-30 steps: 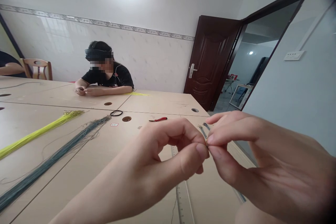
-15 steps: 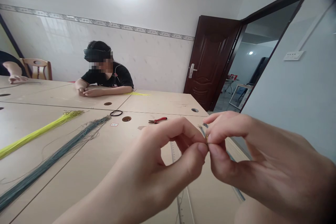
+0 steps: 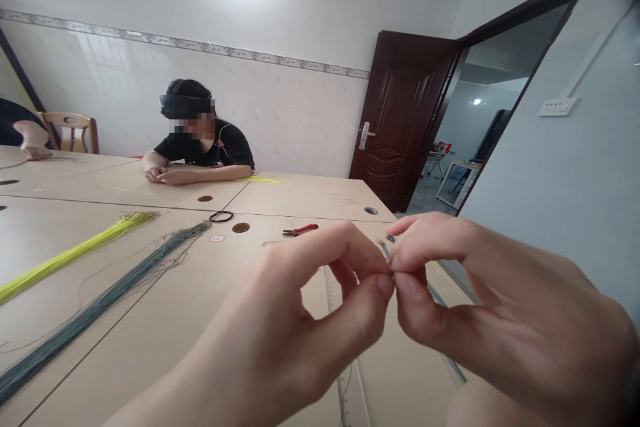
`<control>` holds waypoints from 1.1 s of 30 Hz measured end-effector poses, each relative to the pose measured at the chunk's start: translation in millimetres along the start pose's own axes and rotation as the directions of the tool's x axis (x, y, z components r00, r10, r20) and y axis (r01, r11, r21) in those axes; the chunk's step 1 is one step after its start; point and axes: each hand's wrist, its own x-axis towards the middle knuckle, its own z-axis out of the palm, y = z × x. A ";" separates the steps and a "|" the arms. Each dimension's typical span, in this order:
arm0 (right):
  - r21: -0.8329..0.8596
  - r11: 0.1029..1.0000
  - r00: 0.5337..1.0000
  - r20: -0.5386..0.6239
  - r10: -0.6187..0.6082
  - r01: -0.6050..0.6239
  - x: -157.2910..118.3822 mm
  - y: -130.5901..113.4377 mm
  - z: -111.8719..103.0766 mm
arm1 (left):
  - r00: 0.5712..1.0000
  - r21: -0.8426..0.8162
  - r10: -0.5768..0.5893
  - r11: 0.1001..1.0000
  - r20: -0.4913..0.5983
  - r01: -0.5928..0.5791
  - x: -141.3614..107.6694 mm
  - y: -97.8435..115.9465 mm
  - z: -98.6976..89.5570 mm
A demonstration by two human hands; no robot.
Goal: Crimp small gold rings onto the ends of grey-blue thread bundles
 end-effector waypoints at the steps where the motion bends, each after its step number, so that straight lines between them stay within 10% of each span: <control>1: 0.009 1.000 1.000 0.008 0.009 -0.009 -0.3 0.0 0.2 | 1.000 -0.003 0.001 1.000 -0.002 -0.001 0.1 -0.2 -0.1; 33: 0.003 1.000 1.000 0.012 -0.022 0.022 1.5 1.6 0.8 | 0.997 -0.011 -0.060 0.998 -0.042 0.060 1.2 -1.0 0.8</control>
